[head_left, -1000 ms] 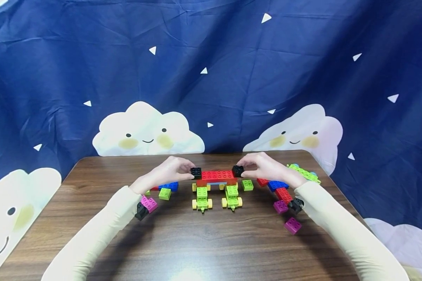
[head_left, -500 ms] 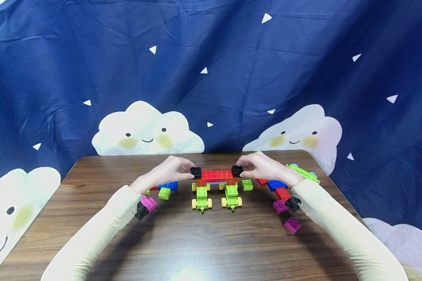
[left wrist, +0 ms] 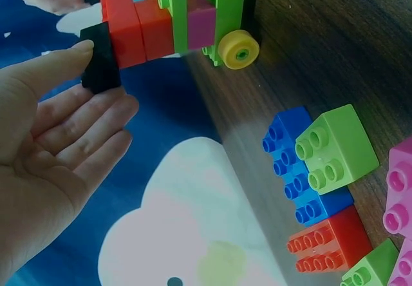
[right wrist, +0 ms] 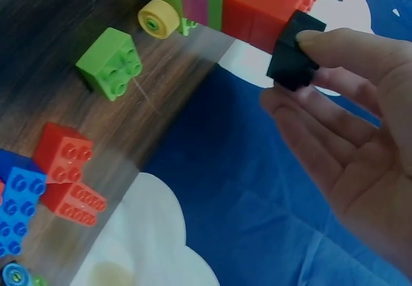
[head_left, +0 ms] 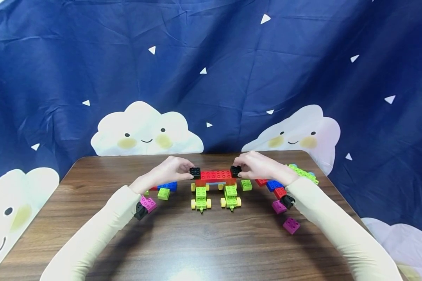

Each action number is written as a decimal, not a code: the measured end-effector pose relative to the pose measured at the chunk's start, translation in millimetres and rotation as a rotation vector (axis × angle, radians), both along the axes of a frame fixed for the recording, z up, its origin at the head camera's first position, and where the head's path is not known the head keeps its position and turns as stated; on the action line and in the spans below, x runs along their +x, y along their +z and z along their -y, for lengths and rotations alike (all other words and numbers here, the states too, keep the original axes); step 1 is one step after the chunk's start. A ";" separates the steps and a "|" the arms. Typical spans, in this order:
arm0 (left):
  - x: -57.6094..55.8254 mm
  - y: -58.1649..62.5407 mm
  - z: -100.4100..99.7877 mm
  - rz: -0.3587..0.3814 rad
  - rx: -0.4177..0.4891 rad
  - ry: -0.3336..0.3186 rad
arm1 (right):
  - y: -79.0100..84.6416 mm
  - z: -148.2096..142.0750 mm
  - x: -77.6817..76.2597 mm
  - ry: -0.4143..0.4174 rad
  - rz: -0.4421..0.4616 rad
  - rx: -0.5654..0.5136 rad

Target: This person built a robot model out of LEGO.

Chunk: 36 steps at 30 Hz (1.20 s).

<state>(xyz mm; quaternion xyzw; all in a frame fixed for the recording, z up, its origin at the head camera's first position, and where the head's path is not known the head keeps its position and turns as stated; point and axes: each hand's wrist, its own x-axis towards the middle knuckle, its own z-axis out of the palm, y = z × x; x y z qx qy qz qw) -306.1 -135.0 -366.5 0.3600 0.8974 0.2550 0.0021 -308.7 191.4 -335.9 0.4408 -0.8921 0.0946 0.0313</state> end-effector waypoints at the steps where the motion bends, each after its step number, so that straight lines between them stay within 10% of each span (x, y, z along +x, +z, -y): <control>1: 0.1 0.3 0.0 -0.001 -0.003 0.000 | 0.9 1.2 0.5 0.001 -0.016 0.012; 11: 1.1 2.8 2.1 0.005 0.005 -0.001 | 5.8 15.0 7.6 -0.015 -0.161 0.127; 36: -1.2 2.9 1.2 -0.003 -0.009 0.003 | 4.2 16.8 9.1 0.014 -0.173 0.065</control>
